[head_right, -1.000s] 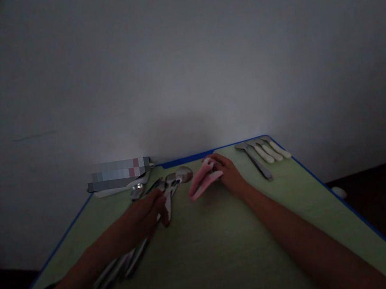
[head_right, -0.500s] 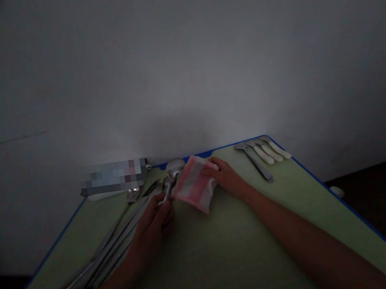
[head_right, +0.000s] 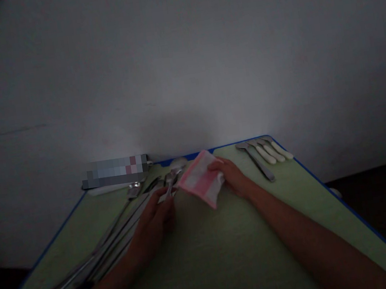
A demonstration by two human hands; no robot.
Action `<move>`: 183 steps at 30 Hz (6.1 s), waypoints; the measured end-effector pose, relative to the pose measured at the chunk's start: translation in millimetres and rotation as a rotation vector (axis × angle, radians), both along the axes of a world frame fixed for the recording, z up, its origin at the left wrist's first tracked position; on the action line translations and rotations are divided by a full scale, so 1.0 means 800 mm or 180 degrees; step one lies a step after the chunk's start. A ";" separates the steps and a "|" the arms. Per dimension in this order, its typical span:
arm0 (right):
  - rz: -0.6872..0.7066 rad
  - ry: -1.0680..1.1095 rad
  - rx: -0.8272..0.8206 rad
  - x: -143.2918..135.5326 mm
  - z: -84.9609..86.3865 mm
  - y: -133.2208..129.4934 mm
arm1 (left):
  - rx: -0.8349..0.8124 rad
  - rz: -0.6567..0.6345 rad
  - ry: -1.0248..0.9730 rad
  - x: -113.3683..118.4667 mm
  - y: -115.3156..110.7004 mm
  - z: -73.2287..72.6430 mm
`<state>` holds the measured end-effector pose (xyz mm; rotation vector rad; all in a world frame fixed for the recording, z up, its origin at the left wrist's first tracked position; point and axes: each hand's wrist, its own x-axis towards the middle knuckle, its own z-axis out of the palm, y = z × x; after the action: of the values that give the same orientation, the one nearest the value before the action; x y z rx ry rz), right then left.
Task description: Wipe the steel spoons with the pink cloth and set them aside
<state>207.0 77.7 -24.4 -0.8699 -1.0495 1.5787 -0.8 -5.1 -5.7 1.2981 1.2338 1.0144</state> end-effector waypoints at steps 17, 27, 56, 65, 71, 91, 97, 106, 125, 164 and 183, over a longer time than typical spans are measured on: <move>-0.0267 0.0645 -0.0242 -0.004 0.001 0.007 | -0.0038 -0.0575 -0.0009 -0.005 -0.001 -0.004; -0.0284 0.0552 -0.0099 -0.006 -0.004 0.009 | 0.0214 -0.0102 0.0066 0.001 -0.002 -0.003; 0.0652 0.0694 0.0211 -0.005 -0.006 -0.003 | -0.0005 -0.1356 0.0810 -0.004 -0.007 -0.008; 0.0757 0.0219 0.0193 -0.003 -0.009 -0.001 | 0.0237 -0.1666 0.1334 -0.003 -0.010 0.005; 0.0660 0.0108 0.0383 -0.006 -0.009 -0.004 | 0.0311 -0.1670 0.1433 -0.002 -0.011 0.006; -0.0897 0.0475 -0.0112 -0.012 -0.015 0.009 | 0.0507 -0.2025 0.1235 -0.010 -0.015 0.022; -0.0727 0.0640 -0.0114 -0.011 -0.012 0.009 | 0.0375 -0.1536 0.0646 -0.001 -0.016 0.006; -0.0661 0.0595 -0.0006 -0.014 -0.005 0.004 | 0.0386 -0.1504 0.0862 0.002 -0.013 0.004; 0.0588 0.0838 -0.0116 -0.004 -0.002 0.003 | -0.0016 -0.1450 0.0644 0.000 -0.014 0.005; 0.0236 -0.0709 0.0582 0.003 -0.008 0.005 | 0.0738 -0.1990 0.1626 -0.005 -0.018 0.009; -0.0622 0.0681 -0.0289 -0.069 -0.001 -0.050 | 0.0838 -0.1845 0.1855 0.002 -0.019 0.003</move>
<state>151.9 37.4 -25.5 -0.8177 -0.7243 1.5245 0.6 -20.3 -3.7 2.1013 1.0415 0.3886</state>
